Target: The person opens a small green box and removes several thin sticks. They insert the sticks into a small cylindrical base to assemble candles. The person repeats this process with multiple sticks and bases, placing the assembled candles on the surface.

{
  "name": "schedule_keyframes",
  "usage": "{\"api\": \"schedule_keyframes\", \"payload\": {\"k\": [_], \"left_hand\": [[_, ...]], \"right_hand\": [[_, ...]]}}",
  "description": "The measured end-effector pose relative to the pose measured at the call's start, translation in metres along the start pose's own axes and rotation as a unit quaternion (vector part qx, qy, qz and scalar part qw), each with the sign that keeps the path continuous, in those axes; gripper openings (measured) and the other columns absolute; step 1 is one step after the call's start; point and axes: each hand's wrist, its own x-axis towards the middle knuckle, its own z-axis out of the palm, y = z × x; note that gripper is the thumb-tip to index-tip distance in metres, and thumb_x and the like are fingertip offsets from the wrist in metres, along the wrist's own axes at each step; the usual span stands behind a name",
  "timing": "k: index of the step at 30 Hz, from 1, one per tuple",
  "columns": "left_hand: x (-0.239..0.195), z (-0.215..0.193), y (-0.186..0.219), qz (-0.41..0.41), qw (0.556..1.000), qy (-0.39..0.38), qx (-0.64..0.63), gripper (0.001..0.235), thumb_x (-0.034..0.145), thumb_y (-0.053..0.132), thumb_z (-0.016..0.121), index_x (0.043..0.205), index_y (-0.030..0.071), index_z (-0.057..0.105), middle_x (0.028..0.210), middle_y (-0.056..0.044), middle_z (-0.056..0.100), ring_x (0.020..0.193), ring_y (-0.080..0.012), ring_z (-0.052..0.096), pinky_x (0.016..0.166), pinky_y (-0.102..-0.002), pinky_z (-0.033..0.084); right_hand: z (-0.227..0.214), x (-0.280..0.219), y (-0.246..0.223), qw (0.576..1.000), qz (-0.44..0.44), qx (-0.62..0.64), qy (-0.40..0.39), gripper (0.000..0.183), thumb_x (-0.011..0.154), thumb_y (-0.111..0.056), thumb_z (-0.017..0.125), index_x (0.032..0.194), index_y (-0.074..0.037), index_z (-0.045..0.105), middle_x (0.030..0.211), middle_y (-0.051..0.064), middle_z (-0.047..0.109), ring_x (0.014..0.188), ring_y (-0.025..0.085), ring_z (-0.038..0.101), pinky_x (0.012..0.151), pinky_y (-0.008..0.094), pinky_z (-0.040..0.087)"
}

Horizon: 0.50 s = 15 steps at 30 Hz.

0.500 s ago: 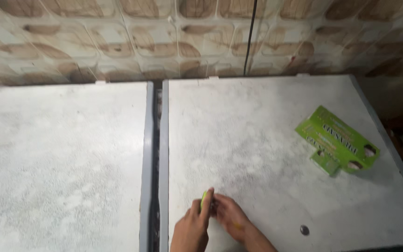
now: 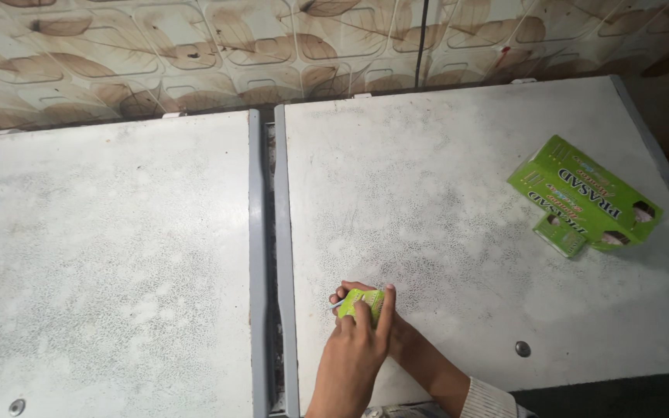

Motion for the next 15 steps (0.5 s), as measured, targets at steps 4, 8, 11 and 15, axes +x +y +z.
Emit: {"api": "schedule_keyframes", "payload": {"k": [4, 8, 11, 15], "left_hand": [[-0.002, -0.003, -0.001, 0.005, 0.999, 0.028, 0.014, 0.107, 0.062, -0.006, 0.074, 0.158, -0.001, 0.025, 0.113, -0.029, 0.056, 0.086, -0.0344, 0.064, 0.076, -0.037, 0.057], [-0.005, -0.004, -0.002, 0.003, 1.000, 0.023, 0.005, 0.106, 0.064, -0.007, 0.073, 0.158, -0.002, 0.026, 0.109, -0.026, 0.056, 0.083, -0.0334, 0.064, 0.079, -0.038, 0.057], [-0.006, -0.001, -0.003, 0.001, 1.000, 0.016, 0.000, 0.105, 0.065, -0.007, 0.073, 0.159, 0.000, 0.026, 0.110, -0.025, 0.056, 0.084, -0.0329, 0.064, 0.078, -0.038, 0.057], [-0.007, 0.009, -0.006, 0.000, 0.999, 0.054, 0.003, 0.101, 0.068, -0.004, 0.071, 0.159, 0.002, 0.028, 0.111, -0.025, 0.057, 0.083, -0.0329, 0.065, 0.074, -0.036, 0.059]], "right_hand": [[0.018, -0.002, -0.001, 1.000, 0.028, 0.008, -0.006, 0.024, 0.102, -0.031, 0.049, 0.102, -0.008, 0.058, 0.097, 0.009, 0.062, 0.091, 0.023, 0.062, 0.084, 0.037, 0.055], [0.025, -0.003, -0.007, 0.999, 0.049, 0.008, 0.000, 0.024, 0.102, -0.028, 0.050, 0.093, -0.007, 0.058, 0.092, 0.009, 0.061, 0.088, 0.023, 0.061, 0.081, 0.037, 0.055], [0.026, -0.002, -0.008, 0.998, 0.059, 0.011, 0.004, 0.026, 0.102, -0.026, 0.050, 0.087, -0.007, 0.058, 0.089, 0.008, 0.061, 0.086, 0.023, 0.061, 0.079, 0.036, 0.055], [0.021, 0.001, -0.006, 0.998, 0.059, 0.023, 0.002, 0.029, 0.102, -0.023, 0.050, 0.081, -0.006, 0.059, 0.085, 0.009, 0.061, 0.084, 0.024, 0.061, 0.077, 0.036, 0.055]]}}
